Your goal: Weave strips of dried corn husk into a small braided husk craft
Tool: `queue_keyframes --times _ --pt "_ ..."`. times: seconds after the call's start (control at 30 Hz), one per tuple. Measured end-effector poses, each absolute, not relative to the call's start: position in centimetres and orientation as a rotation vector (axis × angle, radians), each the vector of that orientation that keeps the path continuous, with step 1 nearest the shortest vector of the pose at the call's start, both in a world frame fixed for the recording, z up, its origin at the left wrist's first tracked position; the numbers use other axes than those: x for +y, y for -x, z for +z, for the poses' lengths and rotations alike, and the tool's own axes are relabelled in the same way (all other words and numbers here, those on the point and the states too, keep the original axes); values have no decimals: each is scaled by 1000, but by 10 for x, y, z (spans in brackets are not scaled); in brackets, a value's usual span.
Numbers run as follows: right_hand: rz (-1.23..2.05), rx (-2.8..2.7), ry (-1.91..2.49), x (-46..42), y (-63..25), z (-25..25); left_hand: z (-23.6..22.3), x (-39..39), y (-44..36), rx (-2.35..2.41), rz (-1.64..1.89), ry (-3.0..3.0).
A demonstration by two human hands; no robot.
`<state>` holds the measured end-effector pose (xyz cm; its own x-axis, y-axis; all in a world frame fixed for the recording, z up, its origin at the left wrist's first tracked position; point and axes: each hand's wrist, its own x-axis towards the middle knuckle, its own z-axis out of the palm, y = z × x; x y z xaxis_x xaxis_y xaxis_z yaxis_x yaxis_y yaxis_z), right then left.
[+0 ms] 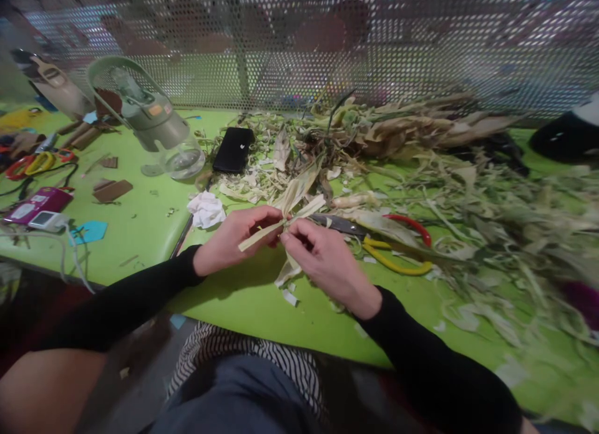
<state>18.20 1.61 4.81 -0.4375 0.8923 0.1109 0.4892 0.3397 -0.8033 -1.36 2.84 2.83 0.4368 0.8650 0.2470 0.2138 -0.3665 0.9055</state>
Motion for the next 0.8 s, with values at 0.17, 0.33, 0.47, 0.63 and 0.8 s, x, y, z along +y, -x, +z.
queue_keyframes --times 0.17,0.33,0.47,0.63,0.8 --pt "1067 -2014 1212 12 -181 52 24 27 12 936 1061 -2119" --pt "1010 -2021 1158 6 -179 58 18 26 11 914 1165 -2293" --pt "999 -1998 1111 3 -178 59 17 26 14 931 1150 -2412" --pt "994 -1968 1122 5 -181 61 13 28 17 956 1241 -2576" --pt "1015 -1978 1093 6 -182 64 16 28 15 874 1490 -2636"
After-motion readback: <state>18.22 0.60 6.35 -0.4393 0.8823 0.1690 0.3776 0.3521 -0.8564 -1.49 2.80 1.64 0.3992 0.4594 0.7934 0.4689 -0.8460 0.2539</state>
